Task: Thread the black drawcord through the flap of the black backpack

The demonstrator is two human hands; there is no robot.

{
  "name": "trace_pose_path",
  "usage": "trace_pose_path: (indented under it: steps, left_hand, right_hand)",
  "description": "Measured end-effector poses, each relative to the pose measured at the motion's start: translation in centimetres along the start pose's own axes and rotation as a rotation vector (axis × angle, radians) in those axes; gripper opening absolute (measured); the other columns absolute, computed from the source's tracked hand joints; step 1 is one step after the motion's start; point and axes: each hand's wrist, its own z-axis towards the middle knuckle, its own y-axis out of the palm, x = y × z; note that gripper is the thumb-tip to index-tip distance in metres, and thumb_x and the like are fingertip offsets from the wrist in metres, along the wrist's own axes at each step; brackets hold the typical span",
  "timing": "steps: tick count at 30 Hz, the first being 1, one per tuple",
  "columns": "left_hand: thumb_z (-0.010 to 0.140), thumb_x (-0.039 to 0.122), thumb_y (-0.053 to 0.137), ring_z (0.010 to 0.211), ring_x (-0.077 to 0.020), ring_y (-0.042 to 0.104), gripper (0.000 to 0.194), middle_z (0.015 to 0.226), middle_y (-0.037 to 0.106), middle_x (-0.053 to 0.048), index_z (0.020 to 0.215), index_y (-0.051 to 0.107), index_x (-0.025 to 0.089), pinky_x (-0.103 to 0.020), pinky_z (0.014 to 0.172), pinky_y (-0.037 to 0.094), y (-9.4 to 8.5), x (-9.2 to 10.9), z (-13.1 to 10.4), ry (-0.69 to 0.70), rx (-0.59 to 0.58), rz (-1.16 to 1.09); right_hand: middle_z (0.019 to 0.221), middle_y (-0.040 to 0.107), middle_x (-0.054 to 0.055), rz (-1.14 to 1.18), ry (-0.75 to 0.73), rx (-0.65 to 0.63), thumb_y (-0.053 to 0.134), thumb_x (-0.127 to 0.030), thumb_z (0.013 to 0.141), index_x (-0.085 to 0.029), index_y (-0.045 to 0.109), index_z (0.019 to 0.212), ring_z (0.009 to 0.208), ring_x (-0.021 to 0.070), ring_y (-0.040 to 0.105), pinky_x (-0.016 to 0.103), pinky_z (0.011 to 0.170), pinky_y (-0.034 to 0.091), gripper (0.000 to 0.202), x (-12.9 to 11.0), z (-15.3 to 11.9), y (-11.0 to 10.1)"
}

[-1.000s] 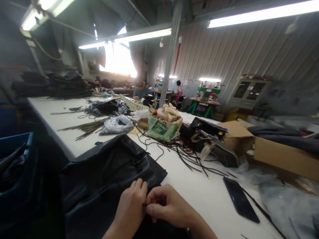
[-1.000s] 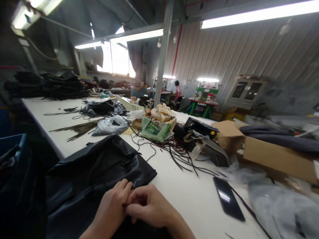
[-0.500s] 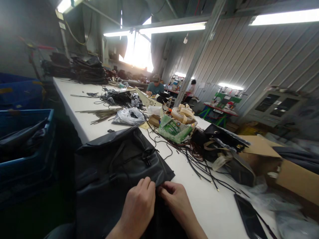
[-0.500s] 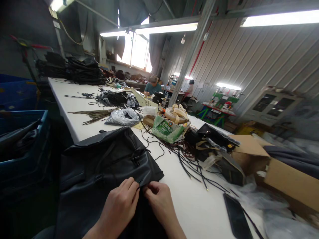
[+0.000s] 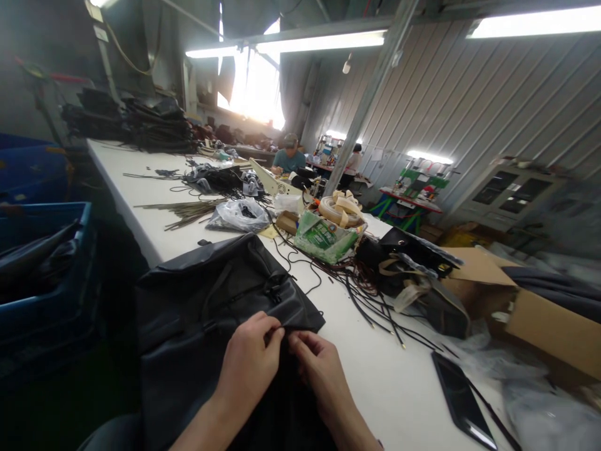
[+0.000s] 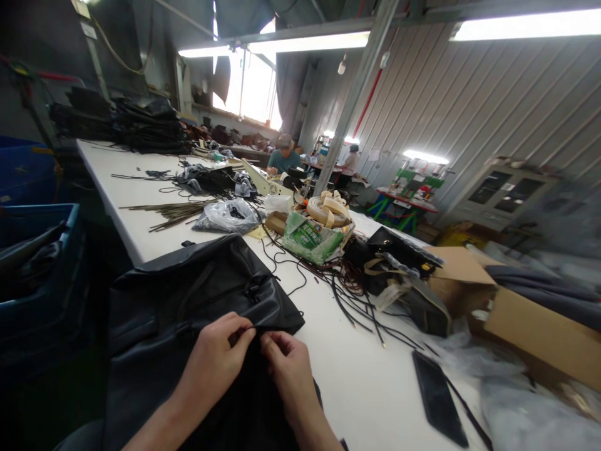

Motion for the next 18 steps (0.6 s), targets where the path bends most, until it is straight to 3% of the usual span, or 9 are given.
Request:
trace_pose_path:
  steps: [3, 6, 10, 18]
  left_hand:
    - [0.098, 0.029, 0.066, 0.078, -0.0239, 0.070, 0.020, 0.088, 0.077, -0.006, 0.083, 0.080, 0.025, -0.034, 0.076, 0.051, -0.9, 0.2, 0.7, -0.058, -0.034, -0.037]
    - [0.099, 0.033, 0.063, 0.083, -0.0235, 0.072, 0.021, 0.092, 0.079, -0.003, 0.088, 0.079, 0.026, -0.036, 0.080, 0.051, -1.3, 0.2, 0.9, -0.085, -0.078, -0.002]
    - [0.097, 0.036, 0.064, 0.085, -0.0226, 0.073, 0.020, 0.090, 0.079, -0.001, 0.088, 0.078, 0.026, -0.036, 0.080, 0.051, -1.3, 0.3, 0.9, -0.109, -0.109, -0.009]
    - [0.096, 0.037, 0.064, 0.082, -0.0219, 0.072, 0.021, 0.087, 0.077, -0.001, 0.086, 0.078, 0.025, -0.036, 0.077, 0.050, -0.6, 0.6, 0.5, -0.072, -0.117, -0.006]
  right_hand:
    - [0.080, 0.078, 0.005, -0.018, -0.123, 0.065, 0.081, -0.053, 0.088, -0.016, 0.084, 0.088, 0.072, 0.0187, 0.062, 0.030, 0.068, 0.049, 0.037, -0.1, -0.2, 0.8]
    - [0.083, 0.082, 0.006, 0.006, -0.161, 0.112, 0.081, -0.047, 0.087, -0.017, 0.088, 0.086, 0.078, 0.0230, 0.067, 0.034, 0.075, 0.051, 0.031, -0.4, -0.1, 1.4]
    - [0.082, 0.082, 0.005, 0.076, -0.134, 0.136, 0.084, -0.046, 0.083, -0.018, 0.089, 0.086, 0.073, 0.0211, 0.066, 0.033, 0.071, 0.051, 0.028, -0.8, 0.0, 1.5]
    - [0.068, 0.071, 0.001, 0.132, -0.111, 0.166, 0.085, -0.047, 0.080, -0.017, 0.083, 0.076, 0.061, 0.0137, 0.050, 0.029, 0.060, 0.039, 0.030, -1.0, 0.0, 1.0]
